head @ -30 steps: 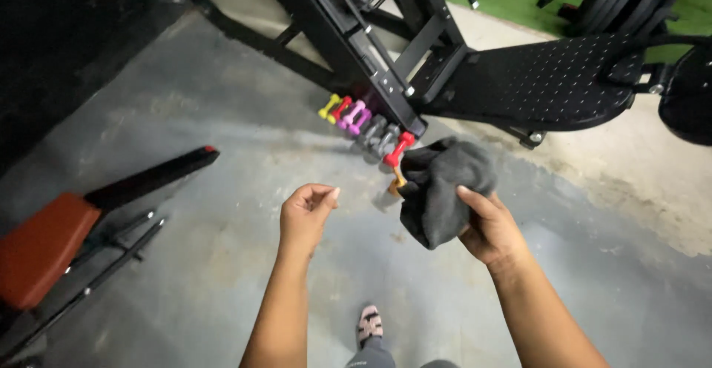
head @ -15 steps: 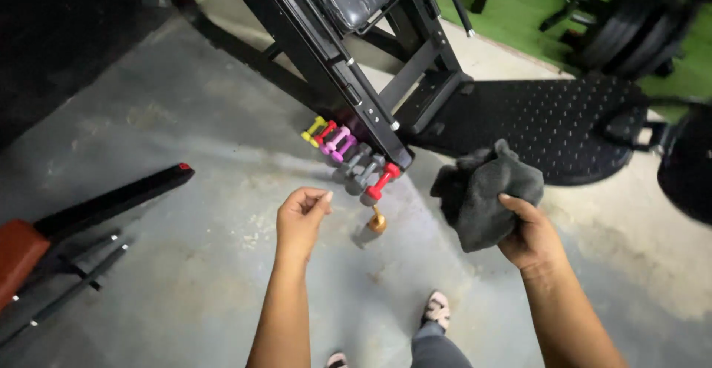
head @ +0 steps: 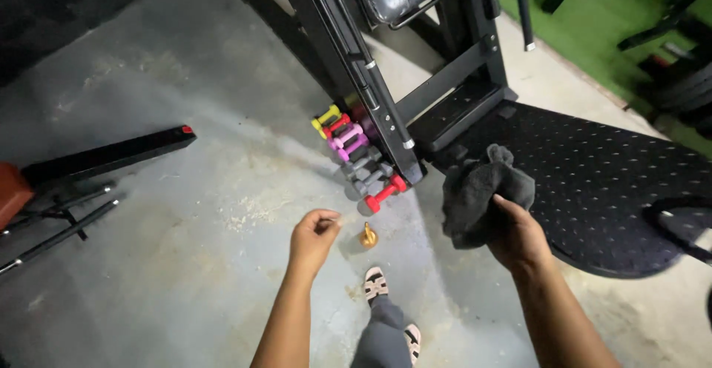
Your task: Cleaning and wiping down dumbbells and a weight bench in a gym environment.
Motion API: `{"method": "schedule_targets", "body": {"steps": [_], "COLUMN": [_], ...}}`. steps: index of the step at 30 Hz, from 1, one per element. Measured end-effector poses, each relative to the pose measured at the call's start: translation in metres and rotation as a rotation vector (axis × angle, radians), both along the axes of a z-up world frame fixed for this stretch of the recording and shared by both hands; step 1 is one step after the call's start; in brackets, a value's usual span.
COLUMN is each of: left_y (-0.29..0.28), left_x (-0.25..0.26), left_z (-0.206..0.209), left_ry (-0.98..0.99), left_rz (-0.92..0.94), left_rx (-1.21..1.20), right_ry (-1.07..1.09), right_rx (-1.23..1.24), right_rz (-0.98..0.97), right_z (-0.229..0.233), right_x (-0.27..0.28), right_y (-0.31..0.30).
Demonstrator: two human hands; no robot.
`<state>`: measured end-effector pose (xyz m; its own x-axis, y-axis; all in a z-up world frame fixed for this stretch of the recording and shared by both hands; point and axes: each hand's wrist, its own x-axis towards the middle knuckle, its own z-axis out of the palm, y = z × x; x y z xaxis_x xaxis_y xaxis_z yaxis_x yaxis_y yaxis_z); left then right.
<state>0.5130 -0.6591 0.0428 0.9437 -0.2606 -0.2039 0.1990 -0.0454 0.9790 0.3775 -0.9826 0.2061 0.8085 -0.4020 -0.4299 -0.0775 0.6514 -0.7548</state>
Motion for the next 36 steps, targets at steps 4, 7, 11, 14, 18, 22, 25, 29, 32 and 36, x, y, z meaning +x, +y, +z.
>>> {"method": "schedule_targets", "body": {"steps": [4,7,11,14,18,22,25,29,32,36], "left_y": [-0.048,-0.094,-0.158,-0.210,-0.274,-0.328,-0.354,-0.379,-0.407,-0.422], "left_x": [0.043,0.077,0.108,0.126,0.145,0.161,0.165,0.170,0.177,0.182], "left_z": [-0.098,-0.125,-0.202,-0.260,-0.343,-0.440,-0.543,-0.655,-0.698,-0.737], "left_ry": [-0.023,-0.120,-0.230,-0.216,-0.155,-0.038,-0.156,-0.339,-0.282,-0.181], "left_rz": [-0.112,-0.139,-0.239,-0.289,-0.396,-0.507,-0.551,-0.523,-0.529,-0.529], "left_rx": [0.295,0.327,0.450,0.498,0.729,0.936,1.049,0.939,0.987,1.148], "right_ry": [0.076,0.160,0.197,0.256,0.339,0.431,0.516,0.419,0.402,0.331], "right_rx": [0.014,0.075,0.160,0.169,0.159,0.161,0.130,0.102,0.012,-0.028], "right_rz": [-0.089,-0.141,-0.196,-0.201,-0.285,-0.398,-0.370,-0.265,-0.266,-0.274], "right_z": [-0.064,-0.119,-0.209,-0.278,-0.359,-0.445,-0.543,-0.621,-0.661,-0.682], "right_x": [0.050,0.068,0.084,0.103,0.126,0.136,0.119,0.124,0.125,0.129], "right_y": [-0.041,-0.063,-0.096,-0.127,-0.162,-0.191,-0.214,-0.244,-0.262,-0.272]}}
